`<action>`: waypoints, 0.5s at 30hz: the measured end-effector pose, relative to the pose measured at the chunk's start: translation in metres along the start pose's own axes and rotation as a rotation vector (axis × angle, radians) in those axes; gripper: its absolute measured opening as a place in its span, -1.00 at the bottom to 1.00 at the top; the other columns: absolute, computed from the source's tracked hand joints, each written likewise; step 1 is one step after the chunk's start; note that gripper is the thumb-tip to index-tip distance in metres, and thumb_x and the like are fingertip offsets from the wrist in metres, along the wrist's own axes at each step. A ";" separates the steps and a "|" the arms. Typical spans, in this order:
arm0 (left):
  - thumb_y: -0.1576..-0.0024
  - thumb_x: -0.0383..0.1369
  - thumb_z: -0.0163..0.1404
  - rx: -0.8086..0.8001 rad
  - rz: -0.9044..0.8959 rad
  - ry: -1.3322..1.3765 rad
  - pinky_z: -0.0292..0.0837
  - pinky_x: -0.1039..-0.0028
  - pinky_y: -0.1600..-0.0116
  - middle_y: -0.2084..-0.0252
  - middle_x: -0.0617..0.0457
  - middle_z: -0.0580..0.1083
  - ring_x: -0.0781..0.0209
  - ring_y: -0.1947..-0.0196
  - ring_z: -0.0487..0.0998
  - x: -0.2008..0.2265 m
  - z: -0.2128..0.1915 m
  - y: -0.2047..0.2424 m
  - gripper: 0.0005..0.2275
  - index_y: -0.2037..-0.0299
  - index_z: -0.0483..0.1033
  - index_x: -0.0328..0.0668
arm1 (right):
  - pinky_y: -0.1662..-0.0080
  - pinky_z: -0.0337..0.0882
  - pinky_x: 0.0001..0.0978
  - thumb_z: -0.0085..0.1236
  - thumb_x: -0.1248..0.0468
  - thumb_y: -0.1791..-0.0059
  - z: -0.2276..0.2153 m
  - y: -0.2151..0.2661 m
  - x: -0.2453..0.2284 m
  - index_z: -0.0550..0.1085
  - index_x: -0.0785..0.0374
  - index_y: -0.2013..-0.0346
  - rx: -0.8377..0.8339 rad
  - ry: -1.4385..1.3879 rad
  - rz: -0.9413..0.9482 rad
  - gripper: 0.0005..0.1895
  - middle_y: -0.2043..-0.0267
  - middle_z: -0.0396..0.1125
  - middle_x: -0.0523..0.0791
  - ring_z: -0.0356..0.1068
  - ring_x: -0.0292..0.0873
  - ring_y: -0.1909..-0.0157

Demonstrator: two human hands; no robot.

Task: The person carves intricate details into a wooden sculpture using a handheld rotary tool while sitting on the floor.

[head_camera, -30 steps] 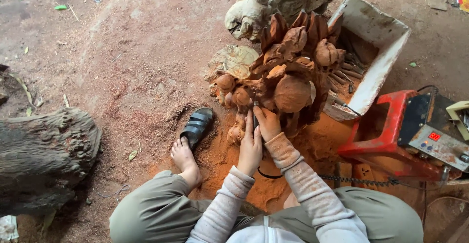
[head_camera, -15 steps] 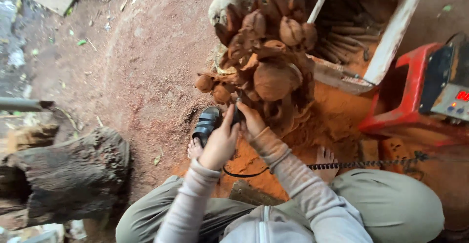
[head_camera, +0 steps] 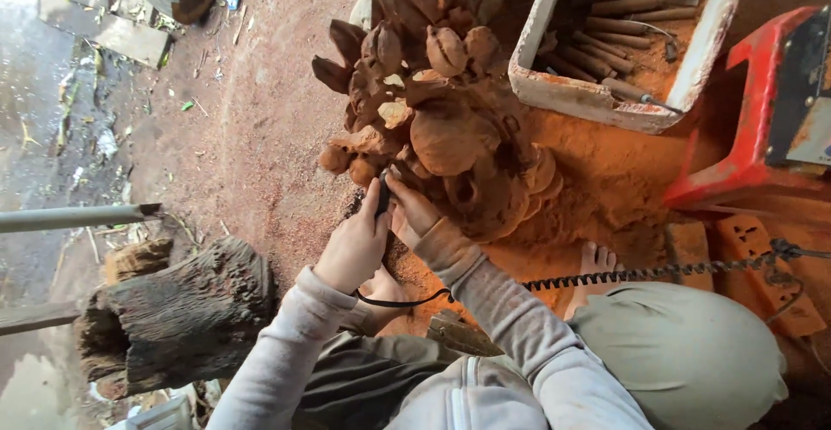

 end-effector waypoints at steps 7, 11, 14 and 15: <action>-0.30 -0.23 -0.25 -0.001 0.010 -0.023 0.40 -0.16 -0.06 0.12 -0.44 0.55 -0.47 0.00 0.54 -0.010 0.011 -0.015 -0.44 -0.53 -0.09 0.04 | -0.16 0.40 -0.28 0.25 0.10 -0.06 0.004 0.004 -0.003 0.47 0.13 0.07 0.025 -0.070 -0.025 -0.75 0.11 0.37 -0.10 0.39 -0.20 -0.04; -0.30 -0.21 -0.28 0.000 0.026 -0.053 0.43 -0.11 -0.06 0.10 -0.41 0.54 -0.44 0.00 0.56 -0.007 0.013 -0.012 -0.44 -0.54 -0.12 0.10 | -0.24 0.36 -0.19 0.25 0.06 -0.05 0.011 0.015 -0.007 0.43 0.04 -0.05 0.020 -0.083 -0.021 -0.67 0.01 0.37 -0.13 0.38 -0.16 -0.10; -0.31 -0.21 -0.28 0.007 0.020 -0.076 0.43 -0.10 -0.07 0.09 -0.41 0.54 -0.43 0.00 0.56 -0.012 0.013 -0.011 -0.44 -0.54 -0.12 0.09 | -0.24 0.37 -0.22 0.27 0.09 -0.04 0.019 0.021 -0.014 0.44 0.03 -0.02 0.027 -0.054 -0.054 -0.69 0.03 0.36 -0.19 0.39 -0.20 -0.08; -0.31 -0.20 -0.28 0.012 0.016 -0.086 0.43 -0.10 -0.06 0.09 -0.42 0.53 -0.43 0.00 0.56 -0.014 0.014 -0.010 -0.44 -0.54 -0.11 0.08 | -0.24 0.37 -0.25 0.26 0.10 -0.04 0.024 0.024 -0.016 0.45 0.03 0.00 0.024 -0.036 -0.053 -0.72 0.06 0.36 -0.23 0.39 -0.24 -0.07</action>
Point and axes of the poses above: each hand's wrist, its own y-axis away from the middle knuckle, its own z-axis out of the palm, x = y × z, the point moved 9 cm from there along -y, towards the middle knuckle
